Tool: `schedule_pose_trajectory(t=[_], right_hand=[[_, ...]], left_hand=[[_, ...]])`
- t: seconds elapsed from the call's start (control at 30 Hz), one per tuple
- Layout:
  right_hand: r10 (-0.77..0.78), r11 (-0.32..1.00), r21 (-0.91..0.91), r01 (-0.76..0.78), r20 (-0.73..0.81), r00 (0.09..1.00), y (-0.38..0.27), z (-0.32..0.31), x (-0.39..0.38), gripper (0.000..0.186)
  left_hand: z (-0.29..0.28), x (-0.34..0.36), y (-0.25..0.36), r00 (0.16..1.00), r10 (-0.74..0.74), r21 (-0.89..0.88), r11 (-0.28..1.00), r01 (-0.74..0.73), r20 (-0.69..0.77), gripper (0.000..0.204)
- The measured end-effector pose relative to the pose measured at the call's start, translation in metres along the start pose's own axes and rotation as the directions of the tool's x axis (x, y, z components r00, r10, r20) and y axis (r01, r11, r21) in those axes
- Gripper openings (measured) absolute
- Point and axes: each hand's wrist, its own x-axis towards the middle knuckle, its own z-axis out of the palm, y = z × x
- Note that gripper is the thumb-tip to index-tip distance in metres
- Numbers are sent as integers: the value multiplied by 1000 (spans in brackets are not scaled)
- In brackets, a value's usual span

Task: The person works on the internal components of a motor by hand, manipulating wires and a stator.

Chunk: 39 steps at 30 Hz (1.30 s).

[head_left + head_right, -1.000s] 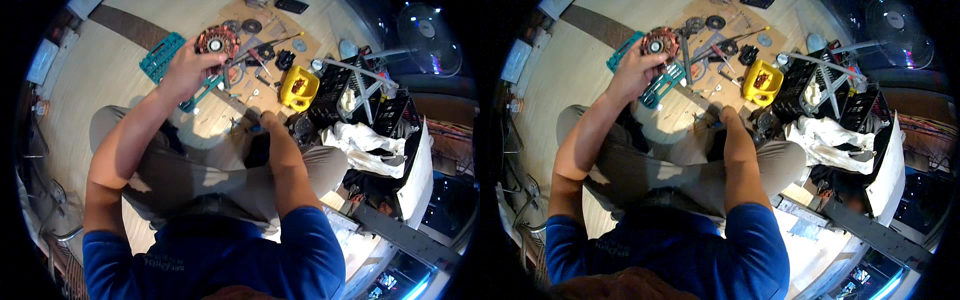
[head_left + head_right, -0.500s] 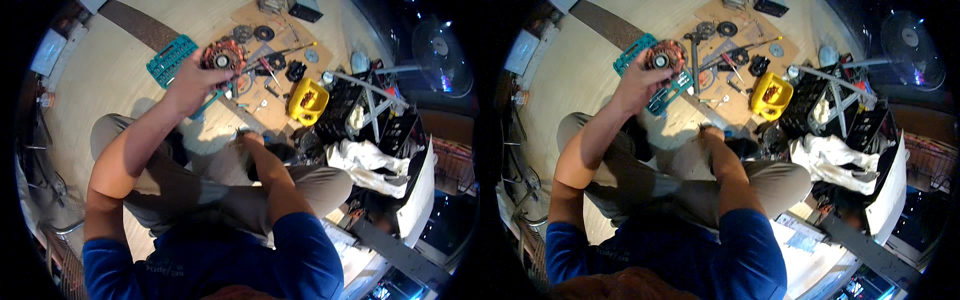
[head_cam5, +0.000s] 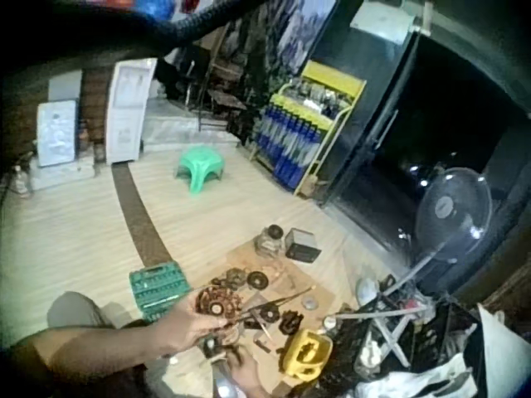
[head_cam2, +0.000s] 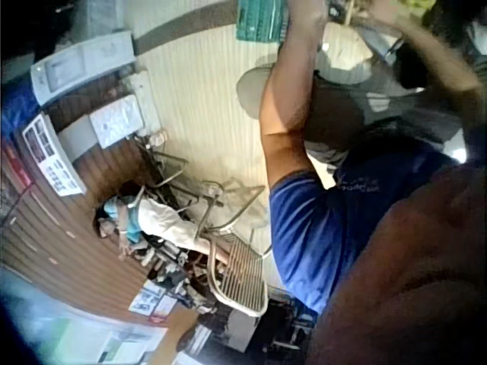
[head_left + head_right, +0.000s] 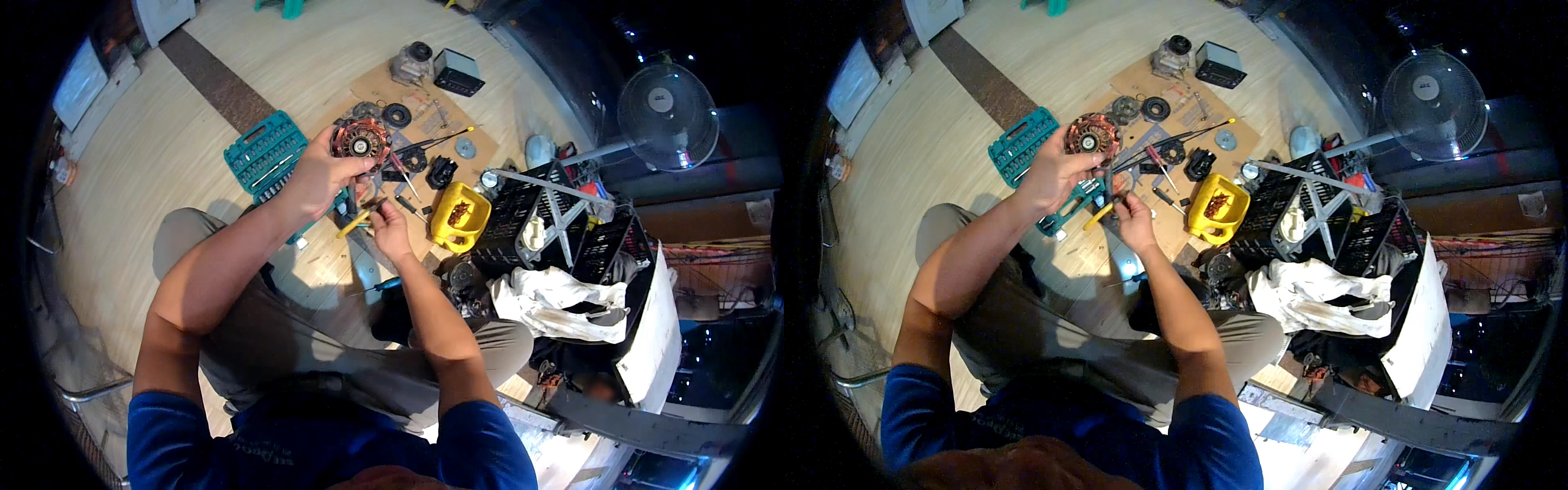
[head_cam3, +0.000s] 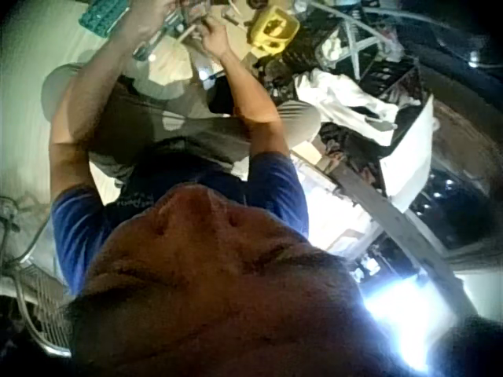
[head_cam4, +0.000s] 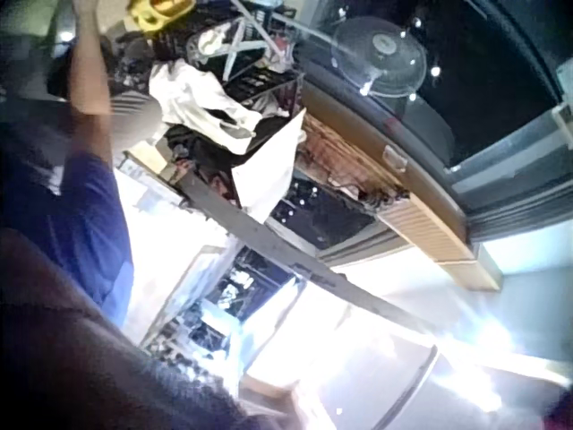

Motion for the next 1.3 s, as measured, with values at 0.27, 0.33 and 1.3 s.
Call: schedule_pose_trajectory(t=[0.27,0.33,1.3], right_hand=[[120,977,181,-111,-41,992,-147,-14,-23,25],[224,922,332,-198,-40,974,-156,-14,-35,30],[23,980,-200,6,140,990,-178,-40,-38,46]], left_hand=[[20,-11,1,998,18,-65,998,-14,58,40],[26,-11,-3,997,5,-83,997,2,83,40],[30,-3,-9,982,174,101,978,-181,73,42]])
